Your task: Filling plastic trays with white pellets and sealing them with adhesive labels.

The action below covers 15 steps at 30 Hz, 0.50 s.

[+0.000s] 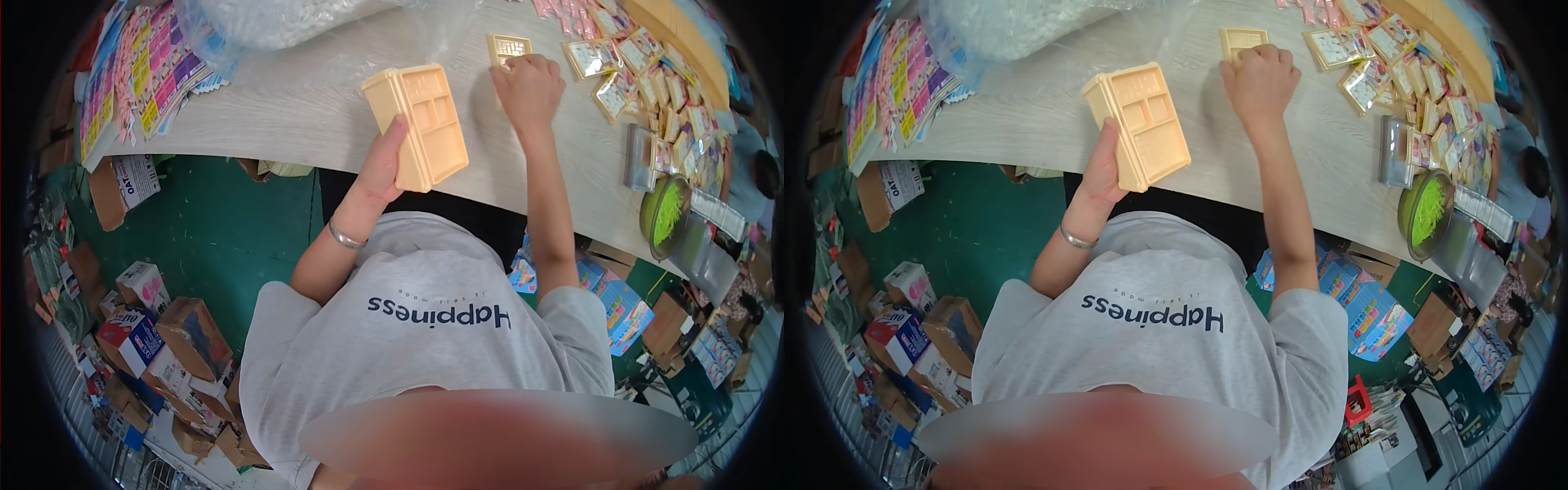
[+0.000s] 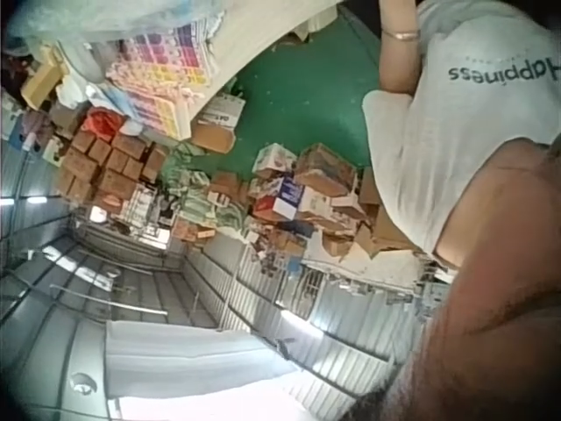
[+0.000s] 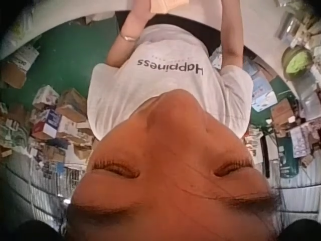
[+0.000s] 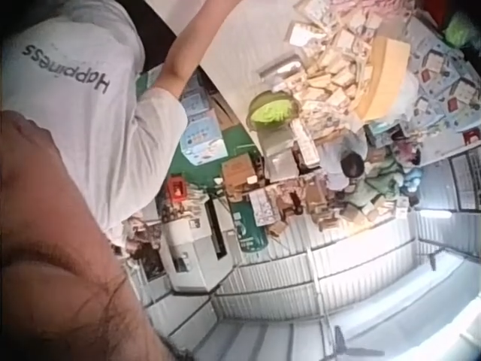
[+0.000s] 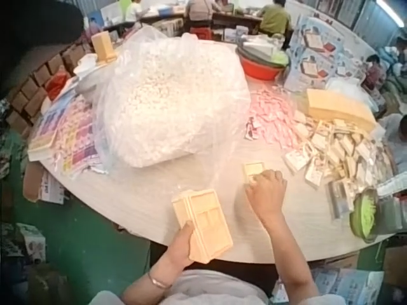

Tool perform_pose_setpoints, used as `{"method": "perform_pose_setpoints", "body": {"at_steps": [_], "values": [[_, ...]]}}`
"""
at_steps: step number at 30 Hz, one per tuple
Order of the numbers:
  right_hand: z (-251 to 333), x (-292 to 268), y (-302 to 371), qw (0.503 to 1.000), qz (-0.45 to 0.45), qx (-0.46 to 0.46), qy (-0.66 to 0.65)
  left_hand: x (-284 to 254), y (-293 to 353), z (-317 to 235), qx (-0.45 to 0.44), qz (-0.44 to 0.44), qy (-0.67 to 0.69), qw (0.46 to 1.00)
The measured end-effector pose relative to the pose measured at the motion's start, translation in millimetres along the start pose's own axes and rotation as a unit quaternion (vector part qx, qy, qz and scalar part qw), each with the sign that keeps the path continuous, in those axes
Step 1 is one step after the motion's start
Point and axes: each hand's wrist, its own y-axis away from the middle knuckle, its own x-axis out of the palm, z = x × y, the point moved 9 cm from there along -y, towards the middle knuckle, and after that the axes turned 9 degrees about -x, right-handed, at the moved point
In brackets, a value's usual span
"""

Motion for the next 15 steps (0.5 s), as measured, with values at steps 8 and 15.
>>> {"method": "perform_pose_setpoints", "body": {"at_steps": [8, 15], "values": [[76, -53, 61, 0.818, 0.132, 0.119, -0.548, 16, 9, -18, 0.119, -0.090, -0.168, 0.975], [60, -44, 70, 0.778, 0.074, 0.154, -0.605, 25, 6, -13, 0.163, -0.122, -0.256, 0.945]]}}
